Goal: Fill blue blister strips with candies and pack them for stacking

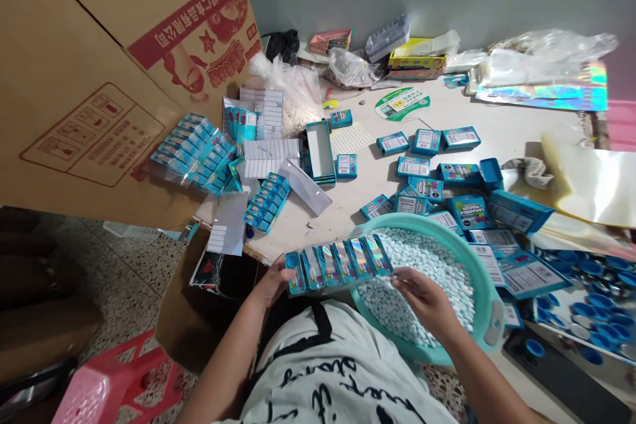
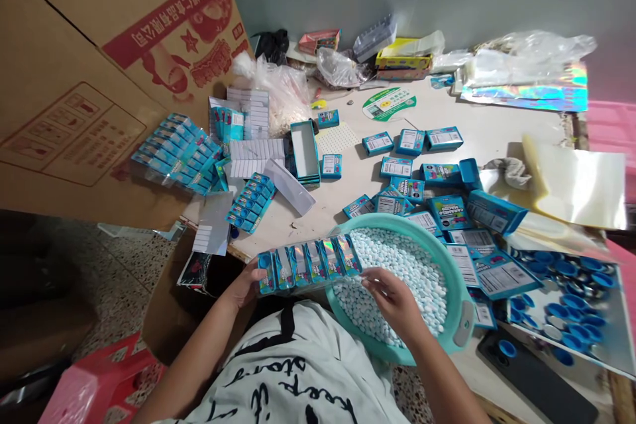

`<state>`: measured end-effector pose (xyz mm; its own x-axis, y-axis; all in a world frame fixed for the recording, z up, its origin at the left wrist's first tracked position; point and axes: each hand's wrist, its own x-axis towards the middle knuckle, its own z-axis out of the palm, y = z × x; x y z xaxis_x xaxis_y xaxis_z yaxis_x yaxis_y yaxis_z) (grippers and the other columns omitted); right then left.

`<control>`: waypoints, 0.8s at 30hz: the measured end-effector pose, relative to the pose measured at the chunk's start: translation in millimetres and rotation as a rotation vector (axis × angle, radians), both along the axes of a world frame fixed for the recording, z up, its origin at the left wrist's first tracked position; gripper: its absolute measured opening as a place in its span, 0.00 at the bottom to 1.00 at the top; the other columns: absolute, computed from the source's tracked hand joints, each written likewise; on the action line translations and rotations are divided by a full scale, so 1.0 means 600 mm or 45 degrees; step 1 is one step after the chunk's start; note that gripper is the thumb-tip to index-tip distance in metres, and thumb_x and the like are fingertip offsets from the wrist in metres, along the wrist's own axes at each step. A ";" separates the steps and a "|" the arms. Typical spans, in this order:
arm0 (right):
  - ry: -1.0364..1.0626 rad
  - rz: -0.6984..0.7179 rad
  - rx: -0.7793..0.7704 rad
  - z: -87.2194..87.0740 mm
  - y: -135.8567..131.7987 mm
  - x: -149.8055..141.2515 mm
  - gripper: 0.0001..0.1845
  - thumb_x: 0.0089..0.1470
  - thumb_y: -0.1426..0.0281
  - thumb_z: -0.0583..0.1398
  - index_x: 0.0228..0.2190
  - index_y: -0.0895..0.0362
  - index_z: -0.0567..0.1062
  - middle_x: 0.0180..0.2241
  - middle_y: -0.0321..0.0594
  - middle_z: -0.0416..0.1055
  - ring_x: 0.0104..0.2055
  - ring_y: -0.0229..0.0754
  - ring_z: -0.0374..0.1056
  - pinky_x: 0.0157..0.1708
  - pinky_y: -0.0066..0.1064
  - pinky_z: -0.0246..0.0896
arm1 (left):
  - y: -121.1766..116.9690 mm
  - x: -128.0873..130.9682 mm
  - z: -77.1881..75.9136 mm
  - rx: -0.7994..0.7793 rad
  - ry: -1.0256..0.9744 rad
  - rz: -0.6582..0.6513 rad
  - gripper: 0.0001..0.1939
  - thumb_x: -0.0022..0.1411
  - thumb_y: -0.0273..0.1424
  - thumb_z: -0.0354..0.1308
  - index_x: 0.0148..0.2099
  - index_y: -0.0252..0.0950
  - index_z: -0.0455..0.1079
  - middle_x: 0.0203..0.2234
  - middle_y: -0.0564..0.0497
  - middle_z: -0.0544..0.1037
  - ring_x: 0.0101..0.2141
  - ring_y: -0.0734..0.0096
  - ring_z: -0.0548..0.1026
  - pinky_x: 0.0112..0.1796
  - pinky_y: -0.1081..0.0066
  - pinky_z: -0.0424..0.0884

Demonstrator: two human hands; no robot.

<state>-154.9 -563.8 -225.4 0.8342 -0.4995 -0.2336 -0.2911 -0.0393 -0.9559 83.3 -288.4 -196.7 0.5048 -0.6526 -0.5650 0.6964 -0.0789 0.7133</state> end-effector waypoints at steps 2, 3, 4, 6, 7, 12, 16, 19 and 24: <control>-0.014 0.033 -0.025 0.000 -0.003 0.001 0.13 0.59 0.55 0.61 0.34 0.51 0.77 0.37 0.43 0.77 0.40 0.48 0.74 0.40 0.36 0.71 | 0.008 0.000 -0.005 -0.010 -0.001 -0.004 0.32 0.45 0.35 0.71 0.55 0.39 0.72 0.47 0.44 0.80 0.50 0.50 0.77 0.51 0.54 0.72; -0.023 0.043 -0.028 0.000 -0.005 0.002 0.13 0.59 0.55 0.61 0.33 0.51 0.77 0.37 0.43 0.77 0.40 0.48 0.74 0.39 0.36 0.71 | 0.012 0.001 -0.007 -0.014 0.000 -0.010 0.33 0.44 0.35 0.71 0.55 0.39 0.72 0.48 0.44 0.80 0.50 0.50 0.76 0.52 0.54 0.71; -0.030 0.043 -0.029 -0.001 -0.007 0.004 0.13 0.59 0.55 0.61 0.33 0.51 0.77 0.37 0.43 0.78 0.40 0.48 0.74 0.39 0.36 0.71 | 0.016 0.002 -0.009 -0.018 0.001 -0.020 0.34 0.43 0.35 0.72 0.55 0.39 0.72 0.48 0.44 0.80 0.51 0.49 0.76 0.52 0.54 0.71; -0.039 0.041 -0.035 -0.001 -0.010 0.008 0.12 0.59 0.56 0.62 0.33 0.51 0.77 0.35 0.42 0.78 0.39 0.48 0.74 0.38 0.36 0.70 | 0.022 0.006 -0.010 -0.024 0.001 -0.047 0.35 0.43 0.34 0.72 0.56 0.38 0.72 0.49 0.43 0.79 0.52 0.47 0.75 0.53 0.53 0.70; -0.041 0.044 -0.038 0.000 -0.012 0.009 0.12 0.58 0.56 0.62 0.33 0.51 0.77 0.34 0.42 0.78 0.38 0.48 0.74 0.37 0.36 0.70 | 0.024 0.008 -0.009 -0.028 -0.002 -0.060 0.35 0.43 0.34 0.72 0.56 0.38 0.72 0.49 0.42 0.79 0.52 0.47 0.75 0.54 0.53 0.69; -0.045 0.046 -0.028 0.007 -0.021 0.014 0.13 0.57 0.55 0.63 0.32 0.52 0.78 0.33 0.42 0.78 0.37 0.47 0.75 0.36 0.36 0.71 | 0.041 0.022 0.000 -0.034 -0.025 -0.076 0.35 0.43 0.32 0.73 0.56 0.39 0.72 0.49 0.44 0.79 0.53 0.48 0.74 0.54 0.53 0.69; -0.035 0.019 -0.041 0.018 -0.031 0.017 0.14 0.55 0.54 0.64 0.32 0.52 0.78 0.33 0.43 0.79 0.37 0.49 0.75 0.36 0.37 0.72 | 0.065 0.028 -0.005 -0.037 -0.029 -0.047 0.35 0.43 0.32 0.73 0.56 0.40 0.72 0.50 0.44 0.78 0.53 0.49 0.75 0.54 0.52 0.69; -0.030 0.001 -0.040 0.027 -0.040 0.022 0.15 0.53 0.53 0.65 0.30 0.53 0.77 0.31 0.43 0.79 0.35 0.50 0.76 0.35 0.38 0.72 | 0.085 0.028 -0.015 -0.046 -0.009 -0.041 0.36 0.44 0.33 0.72 0.58 0.40 0.70 0.50 0.42 0.78 0.52 0.47 0.76 0.53 0.51 0.70; 0.005 -0.004 -0.061 0.023 -0.053 0.025 0.16 0.53 0.52 0.66 0.30 0.53 0.77 0.31 0.43 0.79 0.35 0.52 0.76 0.35 0.40 0.71 | 0.111 0.025 -0.033 -0.072 0.022 -0.033 0.40 0.44 0.33 0.72 0.61 0.40 0.67 0.52 0.41 0.77 0.52 0.45 0.75 0.53 0.50 0.71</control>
